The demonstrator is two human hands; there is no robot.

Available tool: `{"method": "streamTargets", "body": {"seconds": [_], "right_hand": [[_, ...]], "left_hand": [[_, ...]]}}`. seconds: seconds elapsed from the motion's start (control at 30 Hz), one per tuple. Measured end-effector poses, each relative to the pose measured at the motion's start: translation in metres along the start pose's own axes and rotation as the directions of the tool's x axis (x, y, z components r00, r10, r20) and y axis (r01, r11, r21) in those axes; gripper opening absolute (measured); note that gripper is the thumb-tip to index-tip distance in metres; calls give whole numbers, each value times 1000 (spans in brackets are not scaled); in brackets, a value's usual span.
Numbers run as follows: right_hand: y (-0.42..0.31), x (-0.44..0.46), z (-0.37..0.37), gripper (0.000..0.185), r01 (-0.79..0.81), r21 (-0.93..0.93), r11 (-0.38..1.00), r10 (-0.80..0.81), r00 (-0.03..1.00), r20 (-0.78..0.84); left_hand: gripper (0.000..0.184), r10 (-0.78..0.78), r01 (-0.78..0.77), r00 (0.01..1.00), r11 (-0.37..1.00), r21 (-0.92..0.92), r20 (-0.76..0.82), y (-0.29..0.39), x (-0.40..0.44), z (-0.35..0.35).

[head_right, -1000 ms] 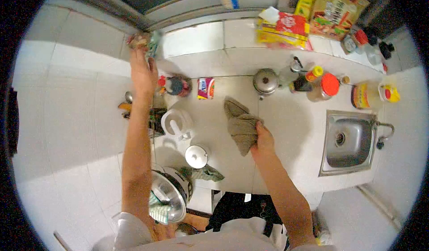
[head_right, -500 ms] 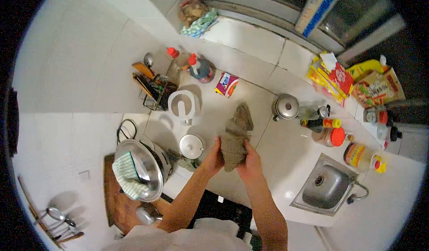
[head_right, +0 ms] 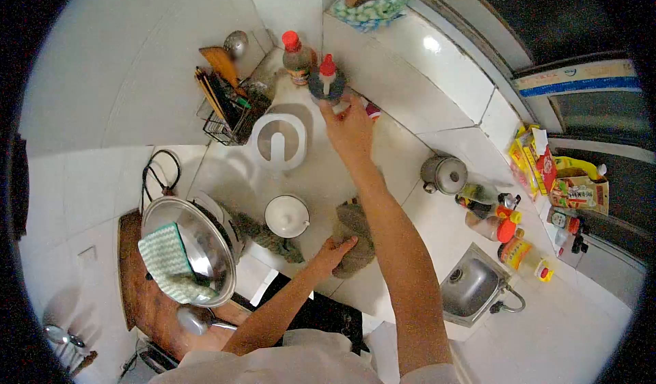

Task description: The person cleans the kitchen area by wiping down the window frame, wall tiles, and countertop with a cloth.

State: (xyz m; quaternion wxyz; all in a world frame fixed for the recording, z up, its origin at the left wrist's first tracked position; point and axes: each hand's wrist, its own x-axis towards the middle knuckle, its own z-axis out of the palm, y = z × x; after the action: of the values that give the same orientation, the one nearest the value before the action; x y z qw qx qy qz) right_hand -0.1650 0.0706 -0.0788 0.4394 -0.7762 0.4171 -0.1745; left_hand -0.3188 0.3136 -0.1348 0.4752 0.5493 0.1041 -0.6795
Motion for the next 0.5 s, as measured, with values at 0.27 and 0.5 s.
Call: {"method": "streamTargets", "body": {"seconds": [0.27, 0.5], "right_hand": [[1, 33, 48, 32, -213, 534, 818, 196, 976, 89], [34, -17, 34, 25, -180, 438, 881, 177, 983, 48]], "left_hand": [[79, -63, 63, 998, 998, -2, 25, 40, -47, -9], [90, -105, 105, 994, 994, 24, -8, 14, -27, -13]]}}
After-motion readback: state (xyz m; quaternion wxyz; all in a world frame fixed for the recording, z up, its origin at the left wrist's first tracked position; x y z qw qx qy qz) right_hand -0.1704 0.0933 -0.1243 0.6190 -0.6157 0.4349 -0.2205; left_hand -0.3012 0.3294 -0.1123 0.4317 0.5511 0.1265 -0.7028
